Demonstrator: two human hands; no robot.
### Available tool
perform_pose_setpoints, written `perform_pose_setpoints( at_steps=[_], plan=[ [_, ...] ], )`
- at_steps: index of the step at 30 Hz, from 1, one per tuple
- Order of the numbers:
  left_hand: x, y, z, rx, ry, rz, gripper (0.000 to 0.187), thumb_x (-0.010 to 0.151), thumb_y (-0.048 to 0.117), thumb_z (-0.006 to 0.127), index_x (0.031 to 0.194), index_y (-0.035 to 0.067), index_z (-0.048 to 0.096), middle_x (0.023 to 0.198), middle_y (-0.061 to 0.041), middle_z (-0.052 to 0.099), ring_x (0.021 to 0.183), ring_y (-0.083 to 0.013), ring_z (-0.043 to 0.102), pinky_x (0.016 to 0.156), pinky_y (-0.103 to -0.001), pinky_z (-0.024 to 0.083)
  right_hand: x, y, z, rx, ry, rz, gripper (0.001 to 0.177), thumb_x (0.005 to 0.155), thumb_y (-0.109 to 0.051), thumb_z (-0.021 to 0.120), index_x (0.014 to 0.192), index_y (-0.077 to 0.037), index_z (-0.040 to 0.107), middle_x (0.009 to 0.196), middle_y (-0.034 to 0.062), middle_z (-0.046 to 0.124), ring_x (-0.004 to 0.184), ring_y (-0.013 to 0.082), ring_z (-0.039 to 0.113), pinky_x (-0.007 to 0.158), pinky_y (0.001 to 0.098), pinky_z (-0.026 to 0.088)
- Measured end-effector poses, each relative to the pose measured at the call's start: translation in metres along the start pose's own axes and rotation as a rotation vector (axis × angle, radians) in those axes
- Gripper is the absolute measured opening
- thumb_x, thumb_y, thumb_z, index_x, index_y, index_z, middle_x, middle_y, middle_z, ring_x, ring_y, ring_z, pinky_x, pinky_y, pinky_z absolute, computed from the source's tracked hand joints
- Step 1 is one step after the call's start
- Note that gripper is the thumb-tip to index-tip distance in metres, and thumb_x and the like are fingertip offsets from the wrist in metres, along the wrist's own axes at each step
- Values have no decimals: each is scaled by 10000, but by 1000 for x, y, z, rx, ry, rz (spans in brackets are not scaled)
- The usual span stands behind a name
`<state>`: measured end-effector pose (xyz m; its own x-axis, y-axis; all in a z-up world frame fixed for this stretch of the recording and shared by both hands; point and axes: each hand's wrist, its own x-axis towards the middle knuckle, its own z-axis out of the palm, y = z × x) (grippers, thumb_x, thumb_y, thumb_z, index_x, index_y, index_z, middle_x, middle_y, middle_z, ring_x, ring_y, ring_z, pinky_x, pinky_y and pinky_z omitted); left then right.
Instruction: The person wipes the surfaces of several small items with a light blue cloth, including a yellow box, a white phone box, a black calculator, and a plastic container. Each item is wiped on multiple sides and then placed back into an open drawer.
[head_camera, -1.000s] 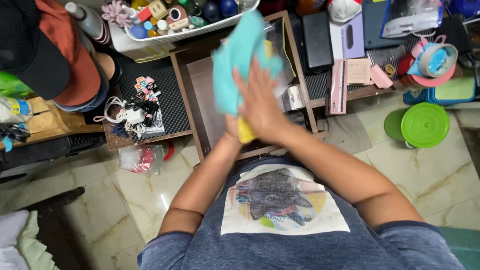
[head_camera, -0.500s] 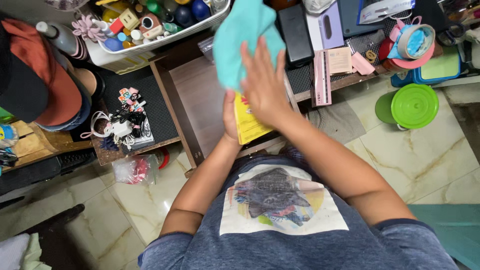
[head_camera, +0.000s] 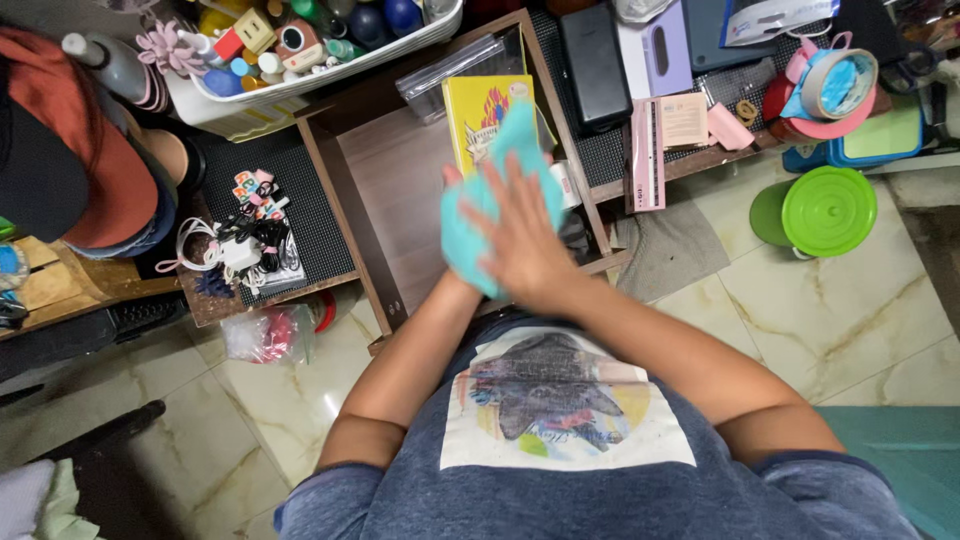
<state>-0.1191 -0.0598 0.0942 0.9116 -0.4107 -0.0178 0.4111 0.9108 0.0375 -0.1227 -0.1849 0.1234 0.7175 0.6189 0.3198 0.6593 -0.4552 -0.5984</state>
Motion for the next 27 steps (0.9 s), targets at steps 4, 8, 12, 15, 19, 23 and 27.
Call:
perform_pose_setpoints(
  at_steps=[4, 8, 12, 15, 19, 23, 27],
  plan=[
    [-11, -20, -19, 688, 148, 254, 1078, 937, 736, 571, 1661, 53, 157, 1715, -125, 240, 1591, -254, 269, 1338, -436, 218, 11, 13, 6, 191, 207, 267, 641, 1184, -421, 296, 1706, -82, 139, 1762, 188, 29, 1660, 349, 12, 1359, 549, 15],
    [2, -10, -37, 334, -99, 214, 1002, 1019, 645, 625, 1688, 45, 180, 1683, -191, 323, 1538, -302, 365, 1293, -440, 292, 9, -14, 3, 226, 175, 73, 649, 1125, -370, 330, 1666, -70, 133, 1764, 190, 33, 1680, 334, 17, 1370, 526, 7],
    [-16, -11, -31, 562, 137, 129, 945, 939, 449, 671, 1626, -17, 219, 1603, -104, 433, 1466, -190, 478, 1262, -326, 379, 26, -5, -14, 354, 311, 108, 712, 1155, -307, 469, 1683, -8, 96, 1758, 240, 40, 1665, 360, 21, 1380, 495, 22],
    [-31, -7, -6, 819, 130, -40, 911, 925, 423, 689, 1613, -51, 327, 1187, -119, 489, 992, -176, 483, 869, -310, 427, 47, 34, -36, 257, 386, 45, 500, 1101, -196, 460, 1576, -43, 432, 1643, 206, 451, 1540, 369, 374, 1313, 481, 115],
    [-37, 0, 23, 710, 108, 15, 857, 861, 486, 720, 1488, -9, 411, 1244, -117, 589, 1102, -193, 587, 965, -316, 495, 57, 38, -50, 243, 394, -62, 250, 1017, -163, 558, 1206, -45, 673, 1232, 159, 678, 1191, 383, 614, 1121, 456, 417],
    [-50, 10, 29, 673, 116, -5, 816, 833, 510, 726, 1392, -32, 479, 1205, -156, 626, 1105, -225, 625, 984, -343, 521, 69, 14, -59, 248, 440, -61, 189, 1004, -141, 587, 1111, -41, 706, 1125, 143, 684, 1090, 352, 636, 1015, 448, 463],
    [-52, 7, 25, 692, 140, -54, 763, 904, 479, 747, 1339, -81, 466, 990, -154, 549, 887, -265, 599, 819, -428, 525, 77, 0, -65, 241, 376, -115, 191, 985, -163, 603, 1095, -58, 718, 1138, 129, 697, 1093, 332, 627, 1000, 438, 452]
  ],
)
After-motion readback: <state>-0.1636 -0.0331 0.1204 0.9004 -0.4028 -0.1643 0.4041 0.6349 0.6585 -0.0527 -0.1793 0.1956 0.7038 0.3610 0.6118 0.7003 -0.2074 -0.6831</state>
